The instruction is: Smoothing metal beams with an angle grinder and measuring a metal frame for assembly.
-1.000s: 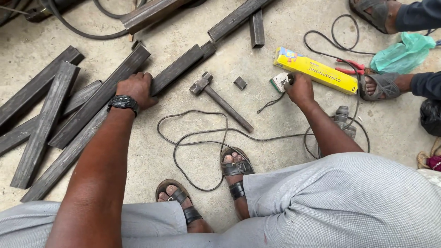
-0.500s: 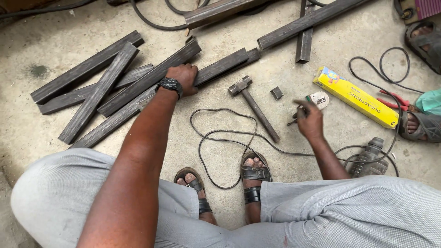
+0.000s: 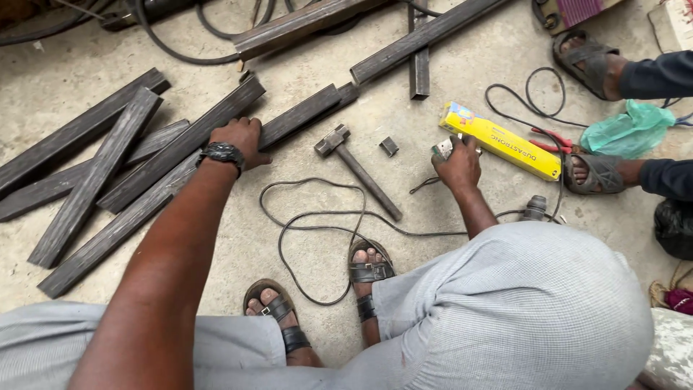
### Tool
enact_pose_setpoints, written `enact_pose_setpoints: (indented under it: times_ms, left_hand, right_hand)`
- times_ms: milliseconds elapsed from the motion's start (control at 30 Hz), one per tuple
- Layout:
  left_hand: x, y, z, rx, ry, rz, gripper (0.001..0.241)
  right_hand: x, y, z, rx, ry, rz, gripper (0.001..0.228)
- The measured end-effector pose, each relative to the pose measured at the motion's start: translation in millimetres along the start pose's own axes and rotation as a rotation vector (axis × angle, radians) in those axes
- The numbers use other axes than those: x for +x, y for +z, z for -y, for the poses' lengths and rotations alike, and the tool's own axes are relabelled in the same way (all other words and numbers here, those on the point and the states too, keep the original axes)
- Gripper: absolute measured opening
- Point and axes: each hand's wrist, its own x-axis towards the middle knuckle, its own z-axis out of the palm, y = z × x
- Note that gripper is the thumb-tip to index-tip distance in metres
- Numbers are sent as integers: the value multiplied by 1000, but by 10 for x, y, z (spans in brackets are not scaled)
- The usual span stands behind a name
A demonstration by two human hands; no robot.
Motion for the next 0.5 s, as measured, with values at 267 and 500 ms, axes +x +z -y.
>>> enact_pose_setpoints:
  times_ms: [267, 500]
  left_hand:
    - [497, -1133, 729, 269, 276, -439, 53]
    - [801, -2816, 2231, 659, 248, -448, 50]
  right_hand:
    - [510, -27, -261, -217, 18, 357, 78]
    - [969, -1414, 1052, -395, -340, 668, 72]
